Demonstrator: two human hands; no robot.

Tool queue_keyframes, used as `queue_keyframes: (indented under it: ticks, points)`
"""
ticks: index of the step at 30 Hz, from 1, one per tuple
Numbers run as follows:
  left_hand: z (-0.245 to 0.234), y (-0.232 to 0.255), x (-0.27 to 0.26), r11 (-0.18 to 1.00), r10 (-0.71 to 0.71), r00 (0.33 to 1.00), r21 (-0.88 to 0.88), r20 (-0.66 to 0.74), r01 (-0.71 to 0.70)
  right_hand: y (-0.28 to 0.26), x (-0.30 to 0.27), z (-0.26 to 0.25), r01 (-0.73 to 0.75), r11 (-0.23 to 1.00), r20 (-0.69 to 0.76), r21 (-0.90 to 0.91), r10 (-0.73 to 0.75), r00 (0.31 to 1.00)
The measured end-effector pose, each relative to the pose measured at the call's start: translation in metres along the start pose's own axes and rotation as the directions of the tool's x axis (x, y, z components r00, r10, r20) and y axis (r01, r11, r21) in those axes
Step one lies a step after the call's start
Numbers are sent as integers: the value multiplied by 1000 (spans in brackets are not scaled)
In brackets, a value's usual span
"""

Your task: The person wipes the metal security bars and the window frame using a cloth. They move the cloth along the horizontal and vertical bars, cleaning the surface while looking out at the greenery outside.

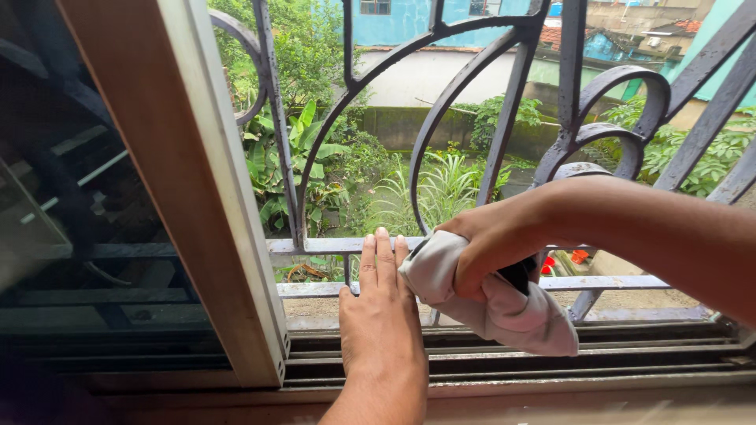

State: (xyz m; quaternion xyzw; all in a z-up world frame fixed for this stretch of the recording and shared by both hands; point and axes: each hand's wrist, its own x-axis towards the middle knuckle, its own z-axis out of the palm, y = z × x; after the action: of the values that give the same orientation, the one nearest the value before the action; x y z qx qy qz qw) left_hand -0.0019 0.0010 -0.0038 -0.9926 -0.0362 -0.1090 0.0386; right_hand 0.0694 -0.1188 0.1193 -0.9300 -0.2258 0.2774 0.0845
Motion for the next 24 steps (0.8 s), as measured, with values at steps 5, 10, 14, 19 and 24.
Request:
queue_keyframes:
  ticks: [5,10,14,19,24]
  points:
    - [6,-1,3,999,-11,1000,-53,-8,11,9,2,21,6,996,-147,-89,-19,989]
    - [-2,-2,3,1000,-6,994,-17,114,8,16,-9,67,-79,915,-515,-395,-150,844]
    - [-16,-3,0,1000,10,990,3,142,-11,9,-18,75,-124,925,-531,-360,-94,842]
    - [-32,-4,-1,1000,16,966,-19,258,-11,23,-21,80,-42,938,-580,-343,-177,795]
    - [-33,-3,-2,999,40,952,13,305,-47,93,-29,107,204,933,-490,295,-36,871]
